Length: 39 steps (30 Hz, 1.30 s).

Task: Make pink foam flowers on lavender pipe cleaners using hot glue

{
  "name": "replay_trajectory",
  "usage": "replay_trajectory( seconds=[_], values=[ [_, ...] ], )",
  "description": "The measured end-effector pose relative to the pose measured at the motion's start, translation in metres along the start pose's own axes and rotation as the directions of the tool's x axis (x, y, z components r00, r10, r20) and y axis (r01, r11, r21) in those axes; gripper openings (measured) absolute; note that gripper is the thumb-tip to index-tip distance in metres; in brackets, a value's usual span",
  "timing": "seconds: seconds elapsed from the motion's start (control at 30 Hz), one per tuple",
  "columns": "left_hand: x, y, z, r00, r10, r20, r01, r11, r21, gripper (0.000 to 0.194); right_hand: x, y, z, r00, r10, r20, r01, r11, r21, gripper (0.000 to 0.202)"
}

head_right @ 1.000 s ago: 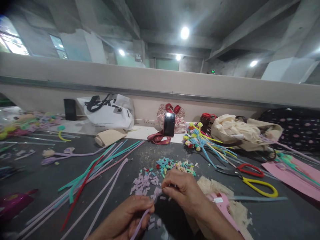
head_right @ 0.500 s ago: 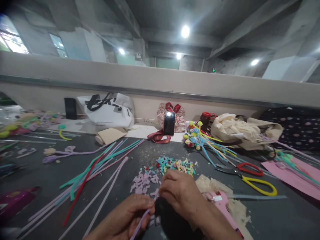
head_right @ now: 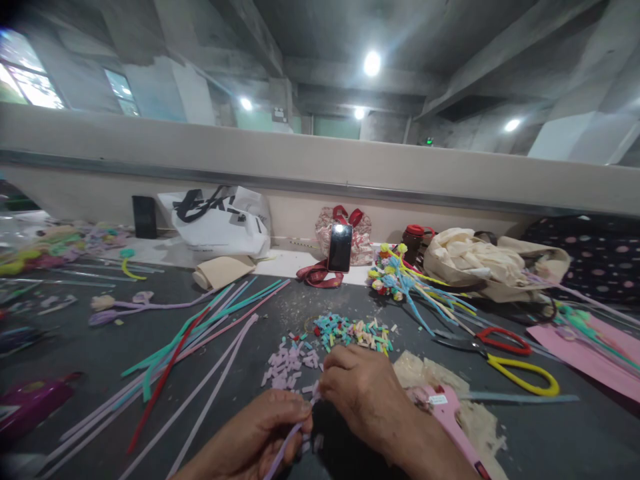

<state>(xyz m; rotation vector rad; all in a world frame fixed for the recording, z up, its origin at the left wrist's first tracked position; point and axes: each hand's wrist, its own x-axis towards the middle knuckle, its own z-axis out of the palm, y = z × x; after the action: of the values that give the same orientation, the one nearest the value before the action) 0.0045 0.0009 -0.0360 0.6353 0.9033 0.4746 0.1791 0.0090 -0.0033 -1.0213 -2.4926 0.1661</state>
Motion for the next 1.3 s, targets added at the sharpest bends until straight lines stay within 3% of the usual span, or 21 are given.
replay_trajectory(
  seconds=[0.23,0.57,0.67,0.77,0.83,0.9,1.0,1.03,1.1,1.2,1.3],
  values=[
    [0.004,-0.002,-0.002,1.000,-0.011,0.006,0.011,1.000,0.003,0.019,0.000,0.004,0.005,0.997,-0.079,-0.019,0.077,0.993,-0.088,0.022],
    [0.002,0.000,-0.002,1.000,-0.004,0.012,0.004,1.000,0.022,0.018,0.000,-0.003,-0.001,0.994,-0.062,-0.087,0.053,0.994,-0.099,0.019],
    [0.003,-0.001,-0.005,1.000,0.011,0.022,-0.010,1.000,-0.010,0.018,0.000,-0.005,-0.005,0.995,-0.019,-0.101,0.018,1.000,-0.014,0.020],
    [0.002,-0.001,-0.007,0.998,0.017,0.065,-0.012,0.998,-0.068,0.017,0.001,-0.003,-0.011,0.988,0.065,-0.143,-0.033,0.976,0.213,0.023],
    [0.002,-0.001,-0.007,0.995,0.049,0.083,-0.036,0.988,-0.150,0.017,0.003,0.001,-0.013,0.970,0.172,-0.172,-0.096,0.920,0.380,0.022],
    [0.001,-0.002,-0.006,0.992,0.086,0.090,-0.064,0.972,-0.225,0.019,0.004,0.005,-0.011,0.929,0.352,-0.111,-0.238,0.802,0.547,0.016],
    [-0.002,-0.003,-0.003,0.987,0.113,0.113,-0.081,0.963,-0.256,0.019,0.004,0.007,-0.001,0.821,0.553,0.142,-0.450,0.472,0.758,0.019],
    [-0.004,-0.003,-0.002,0.985,0.121,0.125,-0.087,0.965,-0.249,0.019,0.004,0.006,0.004,0.803,0.558,0.208,-0.464,0.367,0.806,0.025],
    [-0.007,-0.002,-0.001,0.983,0.137,0.125,-0.104,0.966,-0.238,0.018,0.004,0.003,0.011,0.821,0.507,0.263,-0.426,0.236,0.873,0.036],
    [-0.008,0.003,0.001,0.977,0.144,0.155,-0.119,0.980,-0.158,0.017,0.002,-0.001,0.016,0.858,0.436,0.272,-0.375,0.168,0.912,0.043],
    [-0.005,0.008,0.001,0.970,0.150,0.194,-0.144,0.989,-0.043,0.021,0.001,-0.003,0.017,0.863,0.400,0.309,-0.390,0.139,0.910,0.044]
  ],
)
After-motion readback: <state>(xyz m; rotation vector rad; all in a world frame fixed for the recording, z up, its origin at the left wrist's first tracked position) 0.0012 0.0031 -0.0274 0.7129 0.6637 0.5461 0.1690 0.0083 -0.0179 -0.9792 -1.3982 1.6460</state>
